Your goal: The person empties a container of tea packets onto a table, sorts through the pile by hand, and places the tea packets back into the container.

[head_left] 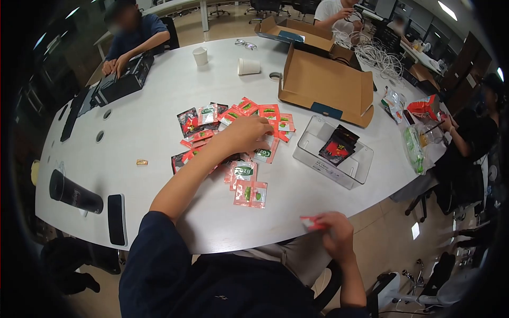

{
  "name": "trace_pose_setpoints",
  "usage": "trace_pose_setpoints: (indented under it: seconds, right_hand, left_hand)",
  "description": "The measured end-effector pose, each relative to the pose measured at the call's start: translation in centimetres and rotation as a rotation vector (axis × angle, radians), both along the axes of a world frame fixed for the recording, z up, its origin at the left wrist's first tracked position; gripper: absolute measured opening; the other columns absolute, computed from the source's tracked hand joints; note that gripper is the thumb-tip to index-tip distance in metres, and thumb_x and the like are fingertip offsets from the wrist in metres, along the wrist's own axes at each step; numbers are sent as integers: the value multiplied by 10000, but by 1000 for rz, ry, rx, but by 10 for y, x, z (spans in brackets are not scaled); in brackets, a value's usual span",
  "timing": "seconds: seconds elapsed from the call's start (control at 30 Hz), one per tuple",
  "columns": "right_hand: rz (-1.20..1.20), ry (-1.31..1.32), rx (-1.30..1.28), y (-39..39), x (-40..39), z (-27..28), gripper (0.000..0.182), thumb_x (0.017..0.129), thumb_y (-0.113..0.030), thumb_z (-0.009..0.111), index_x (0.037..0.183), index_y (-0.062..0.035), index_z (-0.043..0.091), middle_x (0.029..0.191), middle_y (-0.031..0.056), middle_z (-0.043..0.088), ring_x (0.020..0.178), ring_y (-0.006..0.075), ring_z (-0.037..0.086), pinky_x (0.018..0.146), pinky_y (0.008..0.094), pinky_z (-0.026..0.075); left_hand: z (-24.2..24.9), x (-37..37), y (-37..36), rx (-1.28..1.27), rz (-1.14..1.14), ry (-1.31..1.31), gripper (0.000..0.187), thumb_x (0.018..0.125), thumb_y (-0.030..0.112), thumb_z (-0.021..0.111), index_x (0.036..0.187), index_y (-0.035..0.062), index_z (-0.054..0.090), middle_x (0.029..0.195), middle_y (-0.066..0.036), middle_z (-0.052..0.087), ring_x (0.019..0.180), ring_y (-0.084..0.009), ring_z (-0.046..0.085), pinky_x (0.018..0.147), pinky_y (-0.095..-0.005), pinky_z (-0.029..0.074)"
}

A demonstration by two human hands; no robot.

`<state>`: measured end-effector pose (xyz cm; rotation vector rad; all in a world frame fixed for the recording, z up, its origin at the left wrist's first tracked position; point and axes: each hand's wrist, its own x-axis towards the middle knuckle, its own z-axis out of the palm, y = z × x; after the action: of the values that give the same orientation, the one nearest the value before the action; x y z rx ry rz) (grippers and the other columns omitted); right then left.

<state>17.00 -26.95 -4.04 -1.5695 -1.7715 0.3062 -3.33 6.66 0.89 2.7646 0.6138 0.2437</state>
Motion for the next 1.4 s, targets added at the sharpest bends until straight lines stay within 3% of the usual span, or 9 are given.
trace_pose_setpoints:
  seconds: [0.03,0.1,0.2,0.43,0.6,0.77,1.0,1.1,1.4]
  right_hand:
    - [-16,3,-5,6,-2,0,321,876,-85,719,1175,-55,607,1146,86,653,1109,260,634,1016,433,463]
    - [-243,861,-55,33,-16,5,287,924,-21,661,1203,-23,592,1135,87,667,1059,197,648,945,321,496]
    - [-177,1329,-142,64,-25,3,454,964,-70,630,1388,-28,471,1159,75,676,1047,133,649,932,318,521]
    - [-200,1347,-52,63,-38,-8,386,969,-51,617,1338,-26,506,1168,75,672,1057,134,646,956,324,515]
    - [-209,1372,25,61,-32,-1,313,955,-25,631,1258,-29,553,1154,55,664,1037,110,628,948,284,495]
    - [-274,1249,141,64,-32,-19,215,943,-13,647,1137,-30,558,1038,15,637,911,51,568,797,216,455]
    - [-250,1240,181,71,-40,-19,201,955,-16,637,1132,-4,544,1021,15,626,896,37,553,795,214,455]
    - [-250,1234,232,73,-42,-20,220,952,-9,637,1151,8,546,1045,29,635,923,51,575,834,218,467]
    - [-275,1115,180,68,-41,-25,219,953,-9,632,1154,15,550,1086,62,649,994,77,595,881,238,476]
  left_hand:
    - [-9,2,1,85,-25,3,429,824,260,734,1180,25,678,1135,-132,665,1086,-297,635,926,-413,510]
    - [-22,6,0,187,-58,-21,461,761,210,753,1180,34,674,1149,-134,663,1093,-314,627,929,-423,513]
    - [-16,4,-5,190,-59,-73,448,746,113,735,1187,64,669,1107,-135,659,1030,-329,627,894,-423,524]
    - [23,-9,-25,-132,-13,-122,366,792,48,717,1150,70,645,1068,-67,620,942,-240,623,803,-362,513]
    - [25,-4,-51,-787,-27,-230,265,860,52,662,1099,78,552,1042,-2,587,900,-105,562,741,-267,450]
    - [1,6,-62,-177,-73,-183,354,903,164,678,1211,33,560,1141,-147,610,1173,-329,548,1002,-415,457]
    - [-22,33,38,303,143,-302,391,898,224,698,1234,35,633,1162,-165,658,1083,-342,621,943,-407,500]
    - [-24,42,47,124,223,-88,394,905,254,693,1227,31,649,1140,-169,682,987,-339,664,872,-417,527]
    - [-7,36,44,115,296,-193,322,1007,299,564,1081,1,660,877,-186,699,847,-337,672,719,-448,509]
